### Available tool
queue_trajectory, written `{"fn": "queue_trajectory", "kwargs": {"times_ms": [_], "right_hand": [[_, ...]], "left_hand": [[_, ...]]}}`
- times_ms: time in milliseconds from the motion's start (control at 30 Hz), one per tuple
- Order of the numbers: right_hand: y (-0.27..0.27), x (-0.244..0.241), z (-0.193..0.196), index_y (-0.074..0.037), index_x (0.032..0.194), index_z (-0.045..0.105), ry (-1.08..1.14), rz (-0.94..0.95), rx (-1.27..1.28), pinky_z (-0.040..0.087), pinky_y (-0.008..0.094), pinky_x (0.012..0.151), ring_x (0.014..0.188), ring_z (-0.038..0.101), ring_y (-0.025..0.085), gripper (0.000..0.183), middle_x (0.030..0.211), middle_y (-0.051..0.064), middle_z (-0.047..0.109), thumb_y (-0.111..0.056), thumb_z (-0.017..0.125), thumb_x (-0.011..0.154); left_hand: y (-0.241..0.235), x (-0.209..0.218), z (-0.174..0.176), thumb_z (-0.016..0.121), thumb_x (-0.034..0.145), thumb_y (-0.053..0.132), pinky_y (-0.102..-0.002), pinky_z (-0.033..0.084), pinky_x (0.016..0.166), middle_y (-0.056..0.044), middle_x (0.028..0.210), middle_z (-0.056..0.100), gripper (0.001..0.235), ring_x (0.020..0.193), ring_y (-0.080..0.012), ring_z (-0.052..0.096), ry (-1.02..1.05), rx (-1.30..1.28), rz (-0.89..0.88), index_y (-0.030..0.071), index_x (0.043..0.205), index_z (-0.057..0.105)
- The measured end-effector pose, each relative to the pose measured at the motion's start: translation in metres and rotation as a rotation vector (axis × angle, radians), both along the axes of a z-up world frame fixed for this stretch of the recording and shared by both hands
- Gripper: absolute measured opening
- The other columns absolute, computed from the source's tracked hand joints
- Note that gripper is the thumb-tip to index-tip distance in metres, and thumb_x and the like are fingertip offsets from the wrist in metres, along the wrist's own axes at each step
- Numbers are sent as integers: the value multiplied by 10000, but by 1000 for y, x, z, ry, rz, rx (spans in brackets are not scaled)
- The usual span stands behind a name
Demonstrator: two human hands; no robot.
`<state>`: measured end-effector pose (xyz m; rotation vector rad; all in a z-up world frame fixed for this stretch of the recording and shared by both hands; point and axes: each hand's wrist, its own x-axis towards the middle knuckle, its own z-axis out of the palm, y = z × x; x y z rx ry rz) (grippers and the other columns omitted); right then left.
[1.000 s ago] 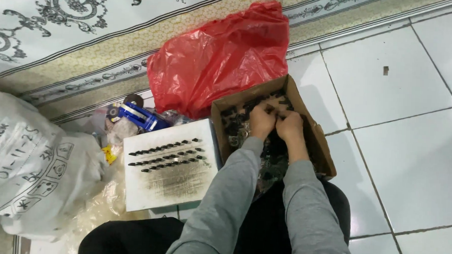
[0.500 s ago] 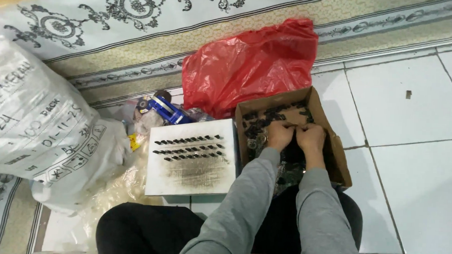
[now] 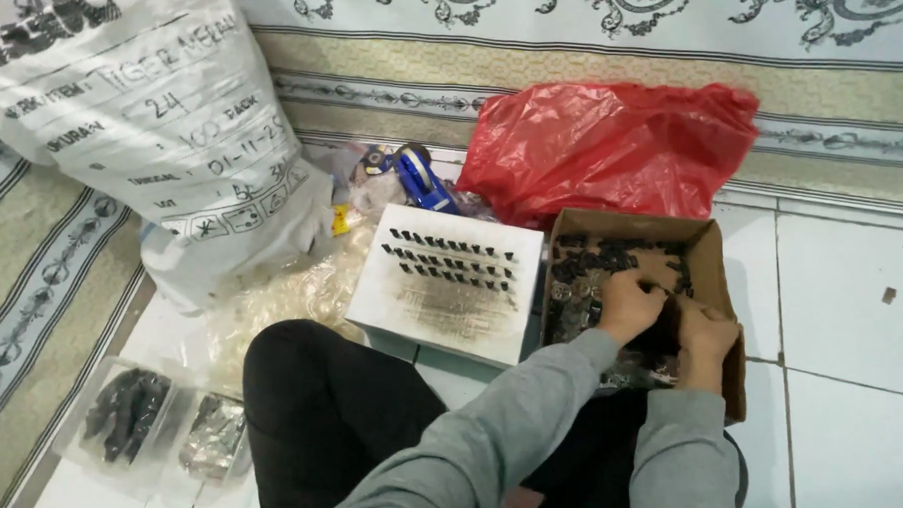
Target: The person sits on the floor and repeatedly picks small black plastic parts and metal fasteners from a cardboard box. They assemble the parts by hand and place the finished units into a white tray, continuing this process throughout the clip.
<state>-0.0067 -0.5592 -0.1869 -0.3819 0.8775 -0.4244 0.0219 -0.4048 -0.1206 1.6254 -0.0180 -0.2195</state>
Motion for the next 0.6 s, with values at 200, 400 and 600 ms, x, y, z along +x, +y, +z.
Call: {"fn": "queue_trajectory", "kwargs": {"times_ms": [200, 400, 600], "right_hand": [[53, -39, 76, -103, 1052, 769, 553, 632, -1322, 555, 450, 671, 973, 642, 304, 266, 1007, 182, 656, -342, 801, 941], [183, -73, 140, -55, 1091, 720, 97, 710, -1145, 498, 269, 613, 756, 576, 144, 159, 824, 66, 634, -193, 669, 1032], [271, -92, 137, 30, 1018, 708, -201, 861, -1109, 577, 309, 657, 731, 673, 199, 98, 811, 129, 679, -49, 653, 996]], "left_hand": [[136, -53, 95, 692, 888, 87, -531, 559, 961, -303, 1189, 684, 297, 1157, -440, 649, -68, -56, -138, -30, 1160, 693], [270, -82, 90, 776, 884, 31, -364, 664, 714, -241, 983, 728, 286, 843, -246, 735, 182, -330, -103, -71, 1143, 709], [307, -92, 57, 746, 904, -15, -404, 659, 757, -274, 1053, 725, 275, 901, -270, 713, 164, -473, -54, -97, 1163, 703]]}}
